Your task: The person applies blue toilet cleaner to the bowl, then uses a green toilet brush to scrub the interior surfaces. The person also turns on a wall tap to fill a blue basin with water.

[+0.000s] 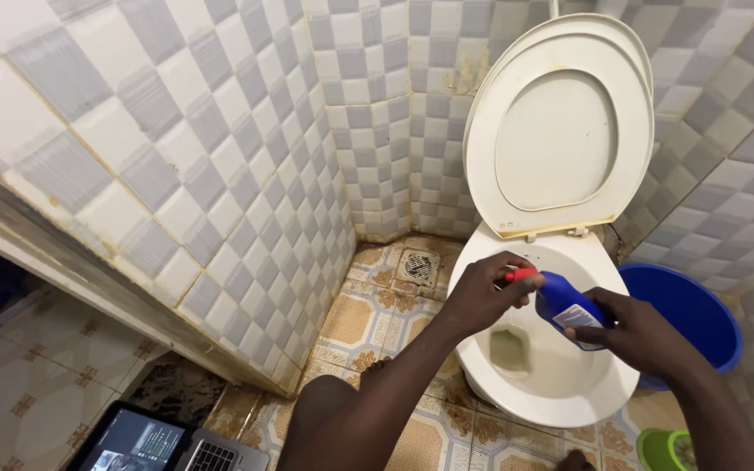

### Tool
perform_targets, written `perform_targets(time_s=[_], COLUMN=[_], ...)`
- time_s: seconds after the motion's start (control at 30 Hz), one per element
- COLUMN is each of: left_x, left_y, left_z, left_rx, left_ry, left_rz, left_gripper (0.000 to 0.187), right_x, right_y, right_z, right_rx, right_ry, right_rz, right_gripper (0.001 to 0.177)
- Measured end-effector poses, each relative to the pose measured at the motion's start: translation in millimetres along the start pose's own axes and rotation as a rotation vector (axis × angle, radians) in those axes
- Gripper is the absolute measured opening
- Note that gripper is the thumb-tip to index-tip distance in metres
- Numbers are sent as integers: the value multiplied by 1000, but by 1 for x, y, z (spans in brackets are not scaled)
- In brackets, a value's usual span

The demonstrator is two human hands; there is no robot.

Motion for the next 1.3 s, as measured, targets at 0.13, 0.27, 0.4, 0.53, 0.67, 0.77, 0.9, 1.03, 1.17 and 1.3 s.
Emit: perform_targets(time_s=[0.13,0.27,0.4,0.53,0.67,0.77,0.9,1.03,1.17,1.3], left_x=[10,20,33,55,87,103,111,108,108,109], left_y=[-11,-27,-23,-13,-14,-10,-6,-3,-4,0], left_z=[-3,-4,-2,-3,-10,-16,-17,-17,-18,-16], left_rx=[128,222,157,188,236,209,126,135,152,122], left_ry=[32,81,120,172,349,429,461,448,459,455], left_rz=[-126,-171,-242,-207,-132,-108,-148,-167,-171,-138], left_gripper=[44,41,37,36,40,43,43,42,41,41], right_x=[-4,-4,-6,-2,1,-13,-36,-43,-52,-48], right_y=[-5,-8,-10,-16,-20,-15,-7,-12,-19,-32], right_z=[3,9,14,14,19,37,66,76,82,89], right_rx=[-18,19,21,-28,-69,-80,-78,-83,-76,-27], right_ry=[-14,16,10,21,98,104,101,113,115,203], right_rz=[-15,-18,65,63,5,8,-3,30,25,-60], right_gripper=[59,58,60,63,66,69,69,66,61,58])
Point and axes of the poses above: each hand's wrist, its own z-axis towards the middle knuckle, its own x-axis out of the back of the hand, y = z × x, the point moved 10 cm from there along z, towards the middle knuckle, and after that the axes turned 14 degrees about -z, right-handed, at the moved point
